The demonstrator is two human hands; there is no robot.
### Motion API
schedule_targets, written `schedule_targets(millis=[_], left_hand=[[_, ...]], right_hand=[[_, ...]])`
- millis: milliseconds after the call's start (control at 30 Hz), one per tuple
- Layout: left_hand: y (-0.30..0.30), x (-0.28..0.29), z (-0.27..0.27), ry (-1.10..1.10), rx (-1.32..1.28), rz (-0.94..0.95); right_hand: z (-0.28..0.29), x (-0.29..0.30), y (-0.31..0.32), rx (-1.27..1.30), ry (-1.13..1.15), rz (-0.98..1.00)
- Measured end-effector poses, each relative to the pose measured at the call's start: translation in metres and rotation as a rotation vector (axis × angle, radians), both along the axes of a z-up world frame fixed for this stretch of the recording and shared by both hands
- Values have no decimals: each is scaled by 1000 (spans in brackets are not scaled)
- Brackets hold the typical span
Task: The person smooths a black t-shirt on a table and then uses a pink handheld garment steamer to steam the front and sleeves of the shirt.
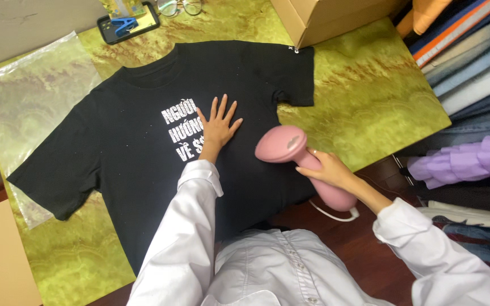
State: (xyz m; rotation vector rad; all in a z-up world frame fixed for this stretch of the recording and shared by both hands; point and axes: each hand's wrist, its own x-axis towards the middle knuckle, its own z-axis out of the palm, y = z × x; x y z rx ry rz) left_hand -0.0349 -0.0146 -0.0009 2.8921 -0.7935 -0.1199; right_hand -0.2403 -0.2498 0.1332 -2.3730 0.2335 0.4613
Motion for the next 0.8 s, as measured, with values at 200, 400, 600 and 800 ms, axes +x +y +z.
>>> schedule_targets(millis=[200,400,600,800], left_hand=[[-11,-10,11,12,163,75],[-10,-65,-3,214,-243,96],[-9,-78,10,279,-119,150],[-15,-88,14,176,-9,155]], right_hand=[[29,-17,-15,-61,21,69],[17,2,13,-64,-145,178],[-1,-2,18,-30,-88,192],[10,-51,-14,-88,0,184]])
